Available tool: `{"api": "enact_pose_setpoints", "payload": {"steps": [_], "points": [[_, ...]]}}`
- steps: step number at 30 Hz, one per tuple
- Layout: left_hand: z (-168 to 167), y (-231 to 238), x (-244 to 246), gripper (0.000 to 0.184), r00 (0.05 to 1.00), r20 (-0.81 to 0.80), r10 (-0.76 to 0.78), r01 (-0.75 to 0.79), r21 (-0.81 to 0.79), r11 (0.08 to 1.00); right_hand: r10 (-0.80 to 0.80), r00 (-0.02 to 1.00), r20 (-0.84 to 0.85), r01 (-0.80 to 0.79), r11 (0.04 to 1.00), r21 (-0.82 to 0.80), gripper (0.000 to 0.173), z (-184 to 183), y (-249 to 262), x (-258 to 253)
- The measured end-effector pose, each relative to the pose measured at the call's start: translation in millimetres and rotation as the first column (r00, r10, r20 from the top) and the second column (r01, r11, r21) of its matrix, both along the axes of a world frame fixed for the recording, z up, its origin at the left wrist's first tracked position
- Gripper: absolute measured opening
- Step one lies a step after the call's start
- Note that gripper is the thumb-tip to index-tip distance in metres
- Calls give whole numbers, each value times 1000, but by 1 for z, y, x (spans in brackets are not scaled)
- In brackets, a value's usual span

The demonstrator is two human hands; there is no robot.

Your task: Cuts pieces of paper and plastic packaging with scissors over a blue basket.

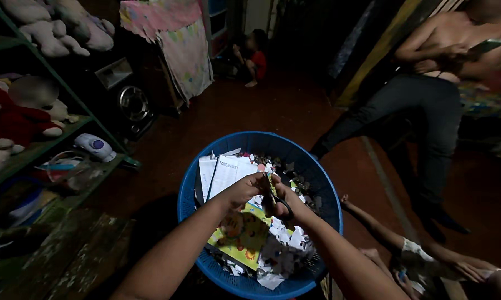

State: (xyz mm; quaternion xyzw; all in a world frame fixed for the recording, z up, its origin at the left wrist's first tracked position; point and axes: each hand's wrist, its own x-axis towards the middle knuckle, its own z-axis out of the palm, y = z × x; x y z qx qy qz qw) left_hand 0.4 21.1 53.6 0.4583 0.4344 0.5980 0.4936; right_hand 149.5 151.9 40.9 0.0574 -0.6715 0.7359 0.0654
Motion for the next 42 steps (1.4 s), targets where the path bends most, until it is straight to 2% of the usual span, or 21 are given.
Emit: {"api": "enact_pose_setpoints", "payload": {"steps": [2,4,6,8,10,13,16,19,22,27,32,36,42], "points": [[2,0,2,31,999,24,48,-47,-15,999,45,999,-12,-45,998,-33,87,-2,1,-1],[8,0,7,24,979,74,188,-185,-43,982,20,1000,5,-20,999,34,87,-1,2,-3],[10,2,8,23,926,141,351,-349,-39,936,-76,996,51,63,974,219,99,1,3,-4],[9,5,2,25,847,174,503,-504,-41,863,-205,976,75,147,870,472,103,4,5,-4],[9,6,-4,19,772,127,623,-621,-58,781,-293,953,82,193,790,582,95,9,7,-2],[9,4,-7,17,719,29,695,-692,-67,719,-363,930,53,270,774,573,96,12,11,-1],[13,-1,-7,24,709,-169,684,-701,-74,709,-368,925,95,255,786,563,93,12,14,-1],[18,-3,-10,32,715,-398,575,-660,-112,743,-320,936,149,173,782,598,89,9,17,-3],[19,-4,-10,39,699,-500,511,-638,-114,762,-285,942,179,105,754,649,88,9,16,-2],[22,-5,-4,26,677,-540,501,-635,-84,768,-246,948,203,58,758,650,85,5,18,-3],[19,-6,1,15,704,-533,469,-569,-30,822,-214,960,180,77,822,564,83,2,17,-4],[23,-8,0,16,729,-513,453,-559,-64,827,-214,958,189,94,862,497,86,3,17,-2],[24,-12,-12,24,757,-456,468,-559,-81,825,-284,935,211,138,842,521,82,10,23,3]]}}
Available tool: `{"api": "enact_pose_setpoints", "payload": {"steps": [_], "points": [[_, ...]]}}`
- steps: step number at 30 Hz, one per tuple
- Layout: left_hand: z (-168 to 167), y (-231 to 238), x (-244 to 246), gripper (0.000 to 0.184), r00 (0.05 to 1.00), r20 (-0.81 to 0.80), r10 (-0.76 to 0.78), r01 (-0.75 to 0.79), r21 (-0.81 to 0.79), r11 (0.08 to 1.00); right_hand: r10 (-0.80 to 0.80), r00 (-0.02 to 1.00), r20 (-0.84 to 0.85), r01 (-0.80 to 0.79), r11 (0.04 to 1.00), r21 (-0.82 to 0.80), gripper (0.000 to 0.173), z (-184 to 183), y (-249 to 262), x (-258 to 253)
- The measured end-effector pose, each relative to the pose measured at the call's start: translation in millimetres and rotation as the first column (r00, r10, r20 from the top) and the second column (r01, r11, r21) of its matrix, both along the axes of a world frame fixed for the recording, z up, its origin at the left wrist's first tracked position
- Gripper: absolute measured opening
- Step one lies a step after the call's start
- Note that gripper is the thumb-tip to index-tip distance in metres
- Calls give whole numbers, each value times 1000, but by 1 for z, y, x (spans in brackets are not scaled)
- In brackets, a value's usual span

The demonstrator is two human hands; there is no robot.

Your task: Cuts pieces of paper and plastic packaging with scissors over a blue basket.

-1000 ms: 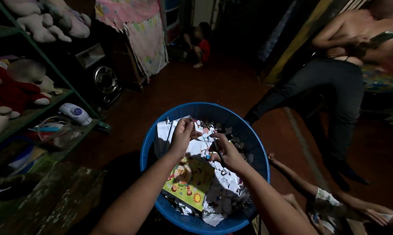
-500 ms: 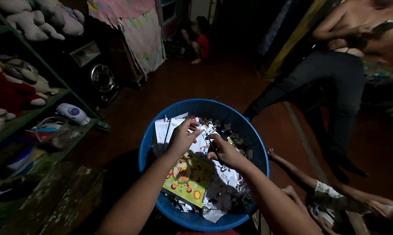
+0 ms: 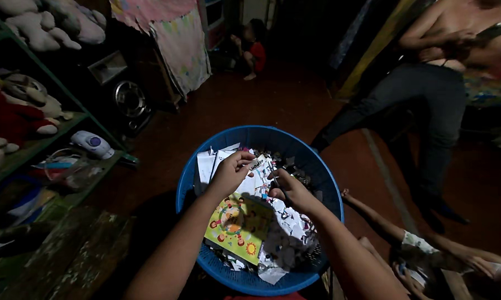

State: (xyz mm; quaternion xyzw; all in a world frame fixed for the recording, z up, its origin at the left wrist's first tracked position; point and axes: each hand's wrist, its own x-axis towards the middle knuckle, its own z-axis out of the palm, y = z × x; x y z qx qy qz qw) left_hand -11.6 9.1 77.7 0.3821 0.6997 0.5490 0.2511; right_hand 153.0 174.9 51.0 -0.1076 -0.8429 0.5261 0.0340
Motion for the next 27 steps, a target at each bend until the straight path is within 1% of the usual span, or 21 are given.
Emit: {"api": "enact_pose_setpoints", "payload": {"steps": [3,6,8,14,17,24,27], "points": [[2,-2,-6,24,997,53,-53,56,-68,996,61,997,43,-63,998,31,84,0,-1,-1],[4,-4,-11,22,981,111,-157,173,-159,972,95,993,75,-99,994,51,81,-1,-3,-3],[2,-5,-14,24,972,128,-195,216,-172,961,106,990,91,-111,993,47,81,-2,-3,-4],[1,-5,-16,19,977,101,-190,207,-200,958,121,991,64,-123,992,33,85,-4,-4,-4],[2,-4,-15,21,980,52,-194,201,-221,954,120,991,56,-122,992,35,86,-3,-4,-4],[-1,-5,-16,18,984,-74,-162,146,-187,971,113,993,34,-114,993,31,87,-6,-4,-4],[-2,-5,-15,17,986,-93,-138,122,-158,980,112,993,23,-113,993,30,88,-6,-4,-4]]}}
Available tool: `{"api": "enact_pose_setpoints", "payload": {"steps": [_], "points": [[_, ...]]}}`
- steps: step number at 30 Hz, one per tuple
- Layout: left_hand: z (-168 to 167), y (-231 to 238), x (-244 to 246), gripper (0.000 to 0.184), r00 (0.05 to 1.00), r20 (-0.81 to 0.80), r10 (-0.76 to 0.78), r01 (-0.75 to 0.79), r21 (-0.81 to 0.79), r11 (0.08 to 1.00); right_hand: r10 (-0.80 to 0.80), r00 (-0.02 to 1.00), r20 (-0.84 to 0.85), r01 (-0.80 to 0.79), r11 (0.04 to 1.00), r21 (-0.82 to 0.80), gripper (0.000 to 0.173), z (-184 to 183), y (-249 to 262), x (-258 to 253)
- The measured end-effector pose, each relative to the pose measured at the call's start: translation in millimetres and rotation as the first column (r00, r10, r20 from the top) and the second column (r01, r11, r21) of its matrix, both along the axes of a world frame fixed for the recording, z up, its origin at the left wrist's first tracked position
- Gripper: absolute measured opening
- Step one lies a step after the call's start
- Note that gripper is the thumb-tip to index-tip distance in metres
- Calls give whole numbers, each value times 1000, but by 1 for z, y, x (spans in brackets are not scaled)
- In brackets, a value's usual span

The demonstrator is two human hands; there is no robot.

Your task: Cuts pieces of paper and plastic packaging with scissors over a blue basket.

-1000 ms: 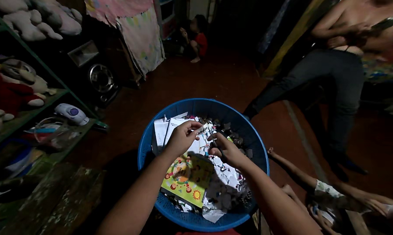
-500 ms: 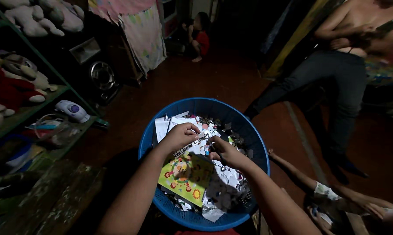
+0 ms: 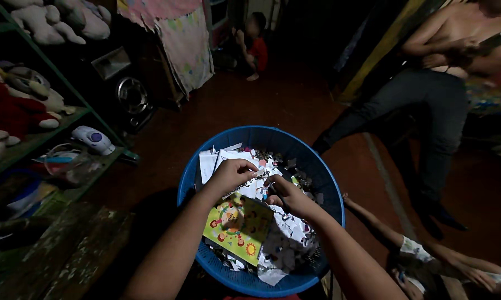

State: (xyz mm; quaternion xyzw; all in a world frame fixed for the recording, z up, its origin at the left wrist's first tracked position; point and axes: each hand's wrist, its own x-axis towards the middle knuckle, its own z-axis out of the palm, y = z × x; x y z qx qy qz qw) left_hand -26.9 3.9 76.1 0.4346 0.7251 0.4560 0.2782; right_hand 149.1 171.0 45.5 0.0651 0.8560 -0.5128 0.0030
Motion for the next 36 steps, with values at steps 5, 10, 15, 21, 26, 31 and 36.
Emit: {"api": "enact_pose_setpoints", "payload": {"steps": [5,10,15,21,26,31,36], "points": [[1,-1,4,17,1000,-5,13,-12,41,999,-13,1000,-3,13,1000,1,87,1,-2,1],[0,-1,5,16,1000,-6,11,-10,67,998,-38,999,-18,38,999,3,81,1,-3,1],[0,0,5,16,1000,-2,16,-15,69,998,-71,997,-34,71,997,-10,74,0,-4,1],[-1,0,4,15,999,-39,28,-24,87,996,-144,989,-35,145,989,15,61,4,-9,0],[-1,0,3,15,999,-37,40,-36,88,995,-197,980,0,197,980,-30,40,9,-12,0],[-1,0,2,16,996,-54,70,-65,96,993,-228,973,21,229,971,-68,41,11,-13,1],[-2,1,1,18,992,-53,116,-109,120,987,-113,991,69,113,994,4,77,3,-9,0]]}}
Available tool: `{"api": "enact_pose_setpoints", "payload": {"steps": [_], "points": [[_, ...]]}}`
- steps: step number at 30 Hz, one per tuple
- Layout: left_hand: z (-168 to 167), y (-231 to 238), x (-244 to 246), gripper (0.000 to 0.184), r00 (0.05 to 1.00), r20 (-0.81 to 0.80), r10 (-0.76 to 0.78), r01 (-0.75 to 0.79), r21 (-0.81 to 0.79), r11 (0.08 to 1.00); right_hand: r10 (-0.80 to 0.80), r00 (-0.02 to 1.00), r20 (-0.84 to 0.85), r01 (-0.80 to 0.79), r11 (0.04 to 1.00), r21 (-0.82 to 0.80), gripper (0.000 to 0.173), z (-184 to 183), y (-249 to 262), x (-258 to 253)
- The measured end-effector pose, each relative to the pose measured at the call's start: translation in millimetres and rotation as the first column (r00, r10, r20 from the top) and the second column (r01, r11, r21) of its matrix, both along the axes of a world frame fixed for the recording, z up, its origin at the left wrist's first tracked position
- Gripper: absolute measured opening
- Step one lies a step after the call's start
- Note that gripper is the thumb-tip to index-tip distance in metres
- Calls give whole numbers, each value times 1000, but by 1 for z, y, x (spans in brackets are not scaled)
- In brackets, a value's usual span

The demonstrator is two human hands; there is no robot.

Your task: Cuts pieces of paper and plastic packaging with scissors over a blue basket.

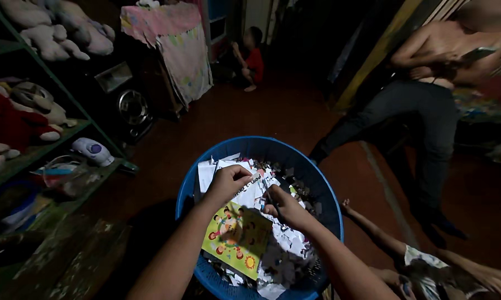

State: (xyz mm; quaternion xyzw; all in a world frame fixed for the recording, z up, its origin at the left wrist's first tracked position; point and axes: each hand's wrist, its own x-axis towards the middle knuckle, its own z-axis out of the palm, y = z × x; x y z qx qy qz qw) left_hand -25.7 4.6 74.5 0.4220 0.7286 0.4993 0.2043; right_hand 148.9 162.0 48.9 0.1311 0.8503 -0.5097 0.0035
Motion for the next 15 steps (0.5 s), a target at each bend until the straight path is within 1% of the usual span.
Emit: {"api": "enact_pose_setpoints", "payload": {"steps": [2,6,11,15], "points": [[0,0,1,18,1000,-1,2,-2,-1,1000,26,1000,-4,-26,1000,-3,77,-2,-2,-1],[1,1,6,18,1000,-13,-21,21,1,1000,29,999,-31,-30,999,-26,75,-2,-7,-1],[-1,2,9,16,999,-9,-52,52,-9,999,14,998,-60,-16,1000,-27,66,-3,-7,0],[-3,3,10,17,998,-43,-46,46,6,999,9,999,-47,-11,999,-36,67,-1,-7,0]]}}
